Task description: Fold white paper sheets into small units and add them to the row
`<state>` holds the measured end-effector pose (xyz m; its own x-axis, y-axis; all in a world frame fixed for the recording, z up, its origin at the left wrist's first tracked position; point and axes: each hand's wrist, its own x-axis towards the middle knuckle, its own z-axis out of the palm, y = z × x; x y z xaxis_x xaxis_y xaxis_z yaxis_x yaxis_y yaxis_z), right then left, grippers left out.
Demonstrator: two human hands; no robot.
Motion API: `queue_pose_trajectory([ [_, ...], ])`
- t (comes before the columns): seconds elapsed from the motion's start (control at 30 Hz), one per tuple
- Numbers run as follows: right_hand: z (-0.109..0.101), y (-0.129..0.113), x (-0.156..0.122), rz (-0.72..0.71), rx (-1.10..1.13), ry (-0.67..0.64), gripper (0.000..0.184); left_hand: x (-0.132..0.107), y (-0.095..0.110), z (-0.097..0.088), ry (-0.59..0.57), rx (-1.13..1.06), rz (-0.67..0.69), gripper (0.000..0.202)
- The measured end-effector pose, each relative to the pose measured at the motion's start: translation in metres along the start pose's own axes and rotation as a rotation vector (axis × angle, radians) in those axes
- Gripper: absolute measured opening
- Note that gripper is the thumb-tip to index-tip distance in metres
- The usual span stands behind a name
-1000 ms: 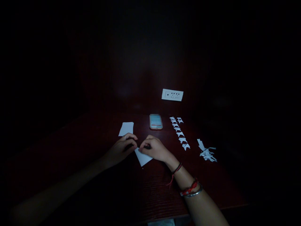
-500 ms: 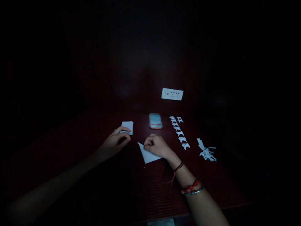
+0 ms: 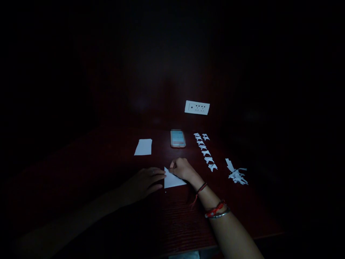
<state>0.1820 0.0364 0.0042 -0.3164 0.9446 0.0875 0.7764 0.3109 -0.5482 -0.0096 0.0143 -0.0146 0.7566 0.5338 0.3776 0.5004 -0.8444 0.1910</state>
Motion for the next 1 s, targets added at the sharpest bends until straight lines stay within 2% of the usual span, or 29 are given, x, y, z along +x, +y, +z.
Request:
queue_pose_trajectory([
  [0.17, -0.003, 0.001, 0.01, 0.019, -0.044, 0.026, 0.014, -0.001, -0.002, -0.008, -0.057, -0.032, -0.009, 0.022],
  [0.37, -0.007, -0.013, 0.035, 0.093, -0.053, -0.231, 0.015, -0.003, -0.004, -0.012, -0.076, 0.028, 0.028, 0.021],
  [0.6, -0.011, -0.027, 0.048, 0.171, -0.063, -0.403, 0.013, -0.002, -0.001, -0.012, -0.053, 0.095, 0.09, 0.022],
  [0.8, -0.014, -0.037, 0.052, 0.231, -0.071, -0.477, 0.015, -0.001, 0.001, -0.011, -0.052, 0.107, 0.103, 0.021],
  [1.0, -0.011, -0.034, 0.053, 0.268, -0.035, -0.474, 0.015, -0.001, 0.0, -0.012, -0.073, 0.128, 0.101, 0.02],
])
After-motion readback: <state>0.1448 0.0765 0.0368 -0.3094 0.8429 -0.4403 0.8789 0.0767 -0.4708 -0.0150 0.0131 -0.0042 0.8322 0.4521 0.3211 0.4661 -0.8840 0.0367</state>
